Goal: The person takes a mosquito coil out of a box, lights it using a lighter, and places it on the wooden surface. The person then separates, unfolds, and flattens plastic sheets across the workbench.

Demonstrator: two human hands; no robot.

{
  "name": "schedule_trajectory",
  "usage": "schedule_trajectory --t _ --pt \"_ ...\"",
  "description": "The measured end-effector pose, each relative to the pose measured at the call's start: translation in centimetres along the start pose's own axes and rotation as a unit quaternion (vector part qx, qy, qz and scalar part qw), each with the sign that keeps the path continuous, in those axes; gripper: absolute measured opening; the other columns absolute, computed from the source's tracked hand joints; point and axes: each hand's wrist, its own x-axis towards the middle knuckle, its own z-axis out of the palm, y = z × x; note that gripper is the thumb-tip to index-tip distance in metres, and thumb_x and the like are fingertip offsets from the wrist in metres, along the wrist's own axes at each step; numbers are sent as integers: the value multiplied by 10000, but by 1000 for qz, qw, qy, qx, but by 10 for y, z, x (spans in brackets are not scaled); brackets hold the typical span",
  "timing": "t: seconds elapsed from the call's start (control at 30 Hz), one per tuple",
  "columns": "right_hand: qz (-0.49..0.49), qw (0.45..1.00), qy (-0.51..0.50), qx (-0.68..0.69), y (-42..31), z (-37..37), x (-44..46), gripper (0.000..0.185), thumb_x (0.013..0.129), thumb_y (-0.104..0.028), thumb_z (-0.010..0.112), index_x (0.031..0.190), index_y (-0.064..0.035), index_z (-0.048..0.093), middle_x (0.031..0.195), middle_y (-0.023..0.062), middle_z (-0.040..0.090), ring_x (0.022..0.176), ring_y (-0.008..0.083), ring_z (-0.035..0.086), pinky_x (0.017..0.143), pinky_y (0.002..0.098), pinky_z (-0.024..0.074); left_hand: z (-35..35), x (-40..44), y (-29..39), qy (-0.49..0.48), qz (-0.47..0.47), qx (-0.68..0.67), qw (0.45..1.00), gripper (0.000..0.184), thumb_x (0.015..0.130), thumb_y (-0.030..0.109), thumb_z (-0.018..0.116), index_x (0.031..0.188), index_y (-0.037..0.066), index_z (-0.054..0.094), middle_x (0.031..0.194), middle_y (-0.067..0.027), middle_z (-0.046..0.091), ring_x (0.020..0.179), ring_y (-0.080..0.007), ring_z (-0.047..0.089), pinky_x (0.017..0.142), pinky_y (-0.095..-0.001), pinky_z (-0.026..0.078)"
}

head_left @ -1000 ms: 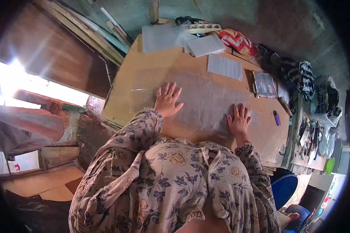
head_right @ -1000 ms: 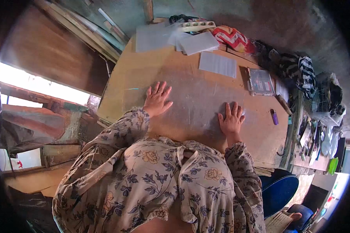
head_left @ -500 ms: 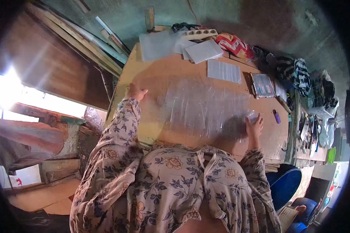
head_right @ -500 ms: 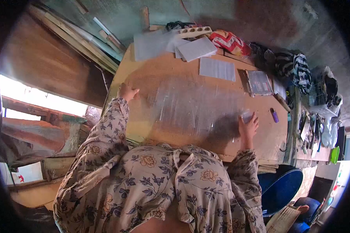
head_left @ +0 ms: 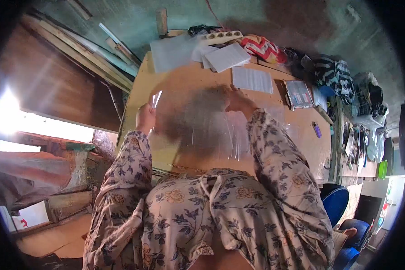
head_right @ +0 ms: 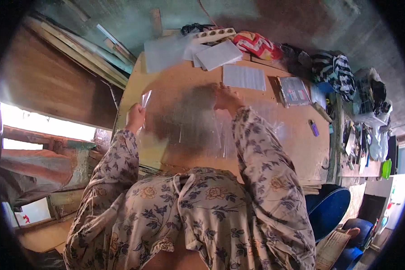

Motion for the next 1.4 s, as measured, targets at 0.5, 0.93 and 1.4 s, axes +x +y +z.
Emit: schedule_trajectory --t 0.5,0.93,1.4 --pt "-19 995 -85 43 0 -5 3 555 496 -219 730 988 -60 528 849 155 566 860 317 532 732 381 425 -67 -36 -70 32 -295 -322 899 139 771 146 538 721 25 493 545 -30 490 396 -105 438 354 -261 361" --pt "-176 983 12 45 57 55 31 285 571 -160 659 788 -6 557 771 146 580 675 305 543 591 379 426 -135 -7 -76 -47 -245 -329 911 78 769 133 556 744 58 550 641 0 565 489 -52 449 427 -181 353" --pt "-186 971 149 -31 -47 49 160 303 674 -260 550 844 -9 560 782 199 568 713 360 553 646 396 438 -304 -46 107 57 -149 -164 973 49 790 97 497 827 85 526 698 28 524 541 -16 341 497 -142 260"
